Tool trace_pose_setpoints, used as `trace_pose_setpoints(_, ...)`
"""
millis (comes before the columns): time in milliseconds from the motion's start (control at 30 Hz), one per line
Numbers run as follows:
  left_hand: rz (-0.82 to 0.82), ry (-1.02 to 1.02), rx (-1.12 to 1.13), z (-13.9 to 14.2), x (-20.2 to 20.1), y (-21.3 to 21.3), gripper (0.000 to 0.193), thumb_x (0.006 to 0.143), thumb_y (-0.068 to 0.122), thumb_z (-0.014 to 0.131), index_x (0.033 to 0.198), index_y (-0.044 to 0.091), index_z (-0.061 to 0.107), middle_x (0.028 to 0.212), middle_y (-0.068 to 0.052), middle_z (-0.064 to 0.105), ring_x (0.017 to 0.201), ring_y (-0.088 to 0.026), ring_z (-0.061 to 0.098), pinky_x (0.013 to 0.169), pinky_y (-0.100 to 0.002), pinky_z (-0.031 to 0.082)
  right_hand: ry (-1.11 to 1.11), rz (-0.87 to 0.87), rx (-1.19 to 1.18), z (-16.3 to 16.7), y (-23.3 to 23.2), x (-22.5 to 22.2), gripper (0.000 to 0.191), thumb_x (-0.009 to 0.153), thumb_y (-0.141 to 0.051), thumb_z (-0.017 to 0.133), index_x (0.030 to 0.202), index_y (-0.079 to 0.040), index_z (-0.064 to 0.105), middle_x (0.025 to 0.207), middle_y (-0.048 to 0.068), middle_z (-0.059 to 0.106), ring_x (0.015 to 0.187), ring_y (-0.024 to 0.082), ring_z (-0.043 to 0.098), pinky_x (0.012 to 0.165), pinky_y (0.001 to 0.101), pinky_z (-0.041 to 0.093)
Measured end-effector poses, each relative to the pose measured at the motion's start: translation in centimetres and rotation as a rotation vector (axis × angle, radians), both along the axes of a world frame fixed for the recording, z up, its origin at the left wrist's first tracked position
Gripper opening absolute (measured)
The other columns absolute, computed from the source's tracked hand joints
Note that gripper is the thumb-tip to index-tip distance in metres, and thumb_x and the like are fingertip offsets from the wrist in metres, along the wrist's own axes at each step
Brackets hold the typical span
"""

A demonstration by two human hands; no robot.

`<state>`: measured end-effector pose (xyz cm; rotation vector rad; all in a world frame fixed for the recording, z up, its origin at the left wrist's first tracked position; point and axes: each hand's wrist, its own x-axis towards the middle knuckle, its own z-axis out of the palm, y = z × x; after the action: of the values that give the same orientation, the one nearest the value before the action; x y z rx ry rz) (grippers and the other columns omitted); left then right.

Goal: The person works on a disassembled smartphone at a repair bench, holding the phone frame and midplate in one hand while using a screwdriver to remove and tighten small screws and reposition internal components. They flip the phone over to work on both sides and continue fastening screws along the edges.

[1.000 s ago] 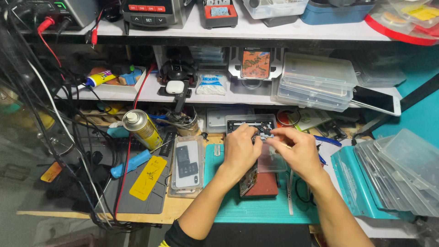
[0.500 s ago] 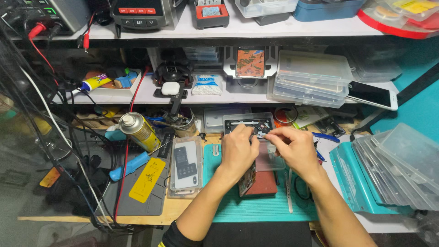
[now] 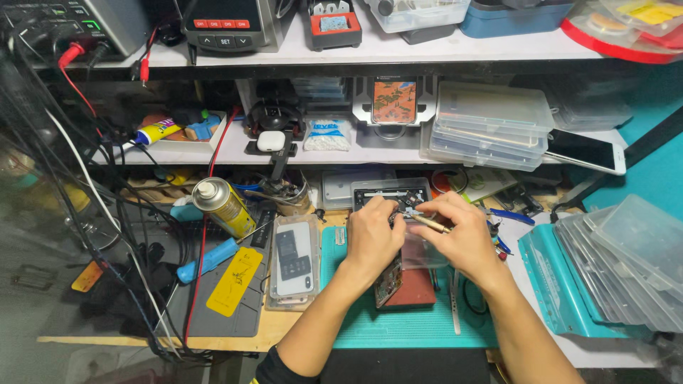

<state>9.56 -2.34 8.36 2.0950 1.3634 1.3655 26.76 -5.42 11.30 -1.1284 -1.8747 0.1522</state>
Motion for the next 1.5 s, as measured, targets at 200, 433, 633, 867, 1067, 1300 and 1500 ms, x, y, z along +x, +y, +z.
trace_pose_setpoints(200, -0.008, -0.012, 0.015, -0.1, -0.2, 0.0, 0.017, 0.082, 0.013, 0.073, 0.094, 0.001, 0.074, 0.092, -0.015, 0.069, 0.077, -0.038, 0.069, 0.069, -0.048, 0.054, 0.291, -0.175, -0.612, -0.3, 0.1, -0.2, 0.018, 0.093, -0.019, 0.071, 0.101, -0.007, 0.08, 0.07, 0.007, 0.073, 0.056, 0.018, 0.068, 0.054, 0.0321, 0.052)
trace_pose_setpoints(433, -0.023, -0.002, 0.015, -0.2, 0.0, 0.1, 0.017, 0.082, 0.012, 0.072, 0.094, 0.0, 0.073, 0.092, -0.015, 0.069, 0.077, -0.039, 0.069, 0.068, -0.049, 0.054, 0.116, -0.086, -0.221, -0.2, 0.0, 0.0, 0.02, 0.079, -0.013, 0.082, 0.095, -0.002, 0.078, 0.078, 0.006, 0.071, 0.062, 0.015, 0.066, 0.057, 0.0291, 0.051)
trace_pose_setpoints(633, -0.025, 0.017, 0.008, -0.2, 0.1, 0.2, 0.016, 0.083, 0.012, 0.073, 0.094, 0.001, 0.073, 0.091, -0.015, 0.069, 0.075, -0.038, 0.069, 0.068, -0.049, 0.054, 0.167, -0.08, -0.28, 0.0, 0.0, 0.0, 0.022, 0.079, -0.012, 0.08, 0.099, -0.004, 0.077, 0.082, 0.005, 0.074, 0.066, 0.016, 0.069, 0.06, 0.0296, 0.054)
trace_pose_setpoints(867, -0.026, 0.027, 0.01, -0.2, 0.3, 0.0, 0.017, 0.083, 0.011, 0.071, 0.096, 0.0, 0.073, 0.092, -0.016, 0.068, 0.076, -0.039, 0.069, 0.068, -0.049, 0.054, 0.121, -0.12, -0.145, -0.3, -0.3, -0.3, 0.017, 0.076, -0.009, 0.084, 0.09, -0.002, 0.079, 0.075, 0.005, 0.071, 0.062, 0.014, 0.067, 0.058, 0.0276, 0.051)
trace_pose_setpoints(1067, -0.046, 0.012, 0.002, 0.1, -0.1, -0.2, 0.018, 0.083, 0.012, 0.072, 0.097, 0.0, 0.074, 0.093, -0.015, 0.069, 0.077, -0.038, 0.069, 0.068, -0.047, 0.054, 0.131, -0.091, -0.168, -0.2, -0.2, -0.2, 0.018, 0.076, -0.01, 0.084, 0.091, -0.002, 0.078, 0.079, 0.005, 0.072, 0.064, 0.013, 0.066, 0.058, 0.0269, 0.051)
trace_pose_setpoints(1300, -0.077, -0.009, 0.016, 0.5, -0.9, 0.1, 0.017, 0.081, 0.011, 0.076, 0.095, 0.002, 0.075, 0.092, -0.015, 0.071, 0.08, -0.037, 0.071, 0.069, -0.044, 0.056, 0.052, -0.122, -0.131, 0.2, -0.6, -0.6, 0.018, 0.078, -0.012, 0.084, 0.093, -0.003, 0.078, 0.078, 0.007, 0.07, 0.063, 0.017, 0.063, 0.056, 0.0295, 0.049)
trace_pose_setpoints(1500, -0.094, -0.401, -0.429, -1.0, -2.4, 0.1, 0.037, 0.079, 0.011, 0.082, 0.111, 0.006, 0.066, 0.092, -0.008, 0.08, 0.079, -0.013, 0.075, 0.069, -0.028, 0.057, -0.053, -0.188, -0.009, -0.4, -2.1, 0.9, 0.018, 0.088, -0.015, 0.078, 0.101, -0.003, 0.077, 0.082, 0.01, 0.07, 0.069, 0.018, 0.065, 0.062, 0.0301, 0.051)
